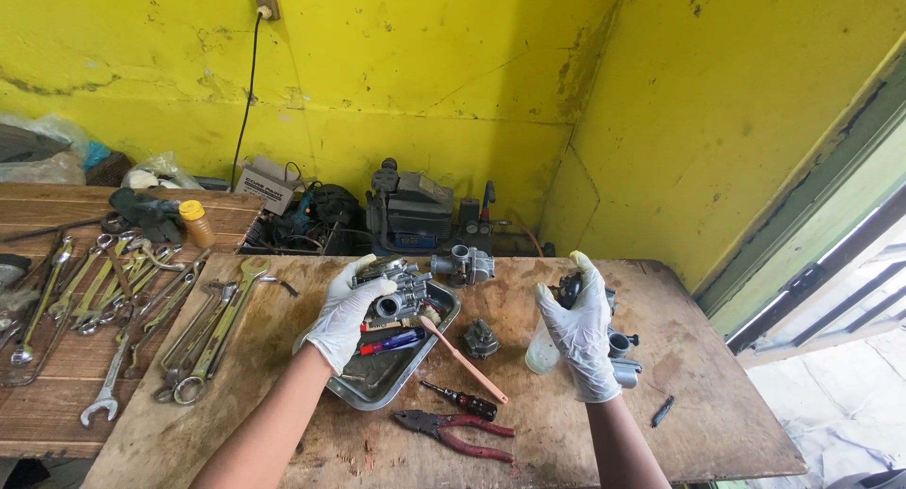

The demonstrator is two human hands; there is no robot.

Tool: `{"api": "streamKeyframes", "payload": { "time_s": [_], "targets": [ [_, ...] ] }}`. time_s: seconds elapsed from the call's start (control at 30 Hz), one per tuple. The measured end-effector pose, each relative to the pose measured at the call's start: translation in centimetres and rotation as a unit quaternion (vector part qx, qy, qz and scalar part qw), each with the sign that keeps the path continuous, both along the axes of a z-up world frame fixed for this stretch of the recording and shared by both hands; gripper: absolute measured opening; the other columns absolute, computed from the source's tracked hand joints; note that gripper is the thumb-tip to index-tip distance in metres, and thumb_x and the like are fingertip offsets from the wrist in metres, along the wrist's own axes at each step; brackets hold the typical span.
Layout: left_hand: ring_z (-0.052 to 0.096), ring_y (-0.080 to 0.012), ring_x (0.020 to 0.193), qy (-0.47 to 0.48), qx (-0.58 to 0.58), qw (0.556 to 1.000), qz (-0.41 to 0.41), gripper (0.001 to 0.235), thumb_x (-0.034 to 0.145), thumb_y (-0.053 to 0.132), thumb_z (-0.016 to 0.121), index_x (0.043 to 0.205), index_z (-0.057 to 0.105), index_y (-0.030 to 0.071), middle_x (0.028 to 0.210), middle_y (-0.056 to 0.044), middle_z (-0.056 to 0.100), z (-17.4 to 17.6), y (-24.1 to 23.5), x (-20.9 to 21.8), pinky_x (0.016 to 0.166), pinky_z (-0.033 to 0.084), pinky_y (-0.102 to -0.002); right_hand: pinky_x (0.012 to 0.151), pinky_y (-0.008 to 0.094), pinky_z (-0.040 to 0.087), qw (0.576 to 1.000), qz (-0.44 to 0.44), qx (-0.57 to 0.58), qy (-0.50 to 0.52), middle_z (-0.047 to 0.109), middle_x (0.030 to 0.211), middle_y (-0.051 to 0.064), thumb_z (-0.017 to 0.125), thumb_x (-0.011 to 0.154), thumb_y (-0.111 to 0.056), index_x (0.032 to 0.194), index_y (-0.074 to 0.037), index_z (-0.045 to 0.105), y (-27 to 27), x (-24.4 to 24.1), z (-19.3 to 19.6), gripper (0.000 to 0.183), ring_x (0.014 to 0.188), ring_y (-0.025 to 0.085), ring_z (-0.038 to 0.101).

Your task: Disassembling and inspecting a motorcycle carburetor using hand tools on a workbench

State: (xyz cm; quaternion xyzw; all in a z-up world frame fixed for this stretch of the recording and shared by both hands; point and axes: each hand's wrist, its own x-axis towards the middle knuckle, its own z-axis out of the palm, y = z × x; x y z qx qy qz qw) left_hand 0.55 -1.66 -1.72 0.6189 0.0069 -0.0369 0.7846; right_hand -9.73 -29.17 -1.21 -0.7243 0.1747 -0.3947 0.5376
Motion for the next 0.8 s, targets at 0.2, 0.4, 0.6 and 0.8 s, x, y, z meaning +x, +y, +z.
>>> {"api": "streamKeyframes", "payload": {
  "time_s": [0.2,0.4,0.6,0.8],
  "targets": [
    [0.067,-0.0233,0.107,0.007,-0.004,1.0,-0.004,0.082,0.059,0.009,0.091,0.137,0.067,0.01,0.117,-0.016,0.07,-0.2,0.1,0.2,0.094,0.057,-0.039,0.114,0.056,0.042,0.96,-0.039,-0.158,0.227,0.058,0.14,0.016,0.075,0.081,-0.053,0.154,-0.029,0.043,-0.2,-1.1,1.1,0.083,0.13,0.038,0.058],
    [0.068,-0.023,0.105,0.003,-0.007,1.0,-0.006,0.079,0.058,0.008,0.092,0.134,0.069,0.012,0.114,-0.015,0.072,-0.2,0.2,-0.1,0.092,0.058,-0.038,0.114,0.06,0.04,0.949,-0.048,-0.193,0.246,0.052,0.142,0.021,0.065,0.089,-0.052,0.157,-0.027,0.038,-0.2,-2.3,2.0,0.078,0.133,0.044,0.053],
    [0.069,-0.0218,0.099,0.026,-0.041,0.999,-0.002,0.077,0.059,0.006,0.091,0.132,0.069,0.009,0.109,-0.014,0.072,0.1,0.6,-0.5,0.088,0.059,-0.036,0.106,0.053,0.04,0.919,-0.113,-0.379,-0.012,0.048,0.137,0.02,0.061,0.094,-0.038,0.152,-0.022,0.047,2.8,-4.0,2.9,0.062,0.123,0.038,0.052],
    [0.072,-0.0287,0.095,0.089,-0.089,0.991,-0.043,0.071,0.07,0.006,0.076,0.14,0.06,0.009,0.113,-0.02,0.074,-0.3,1.4,0.4,0.083,0.059,-0.037,0.045,0.022,0.057,0.864,0.132,-0.35,0.338,0.066,0.103,0.011,0.066,0.096,-0.029,0.143,-0.025,0.053,6.2,0.8,-3.2,0.049,0.055,0.012,0.061]
  ]
}}
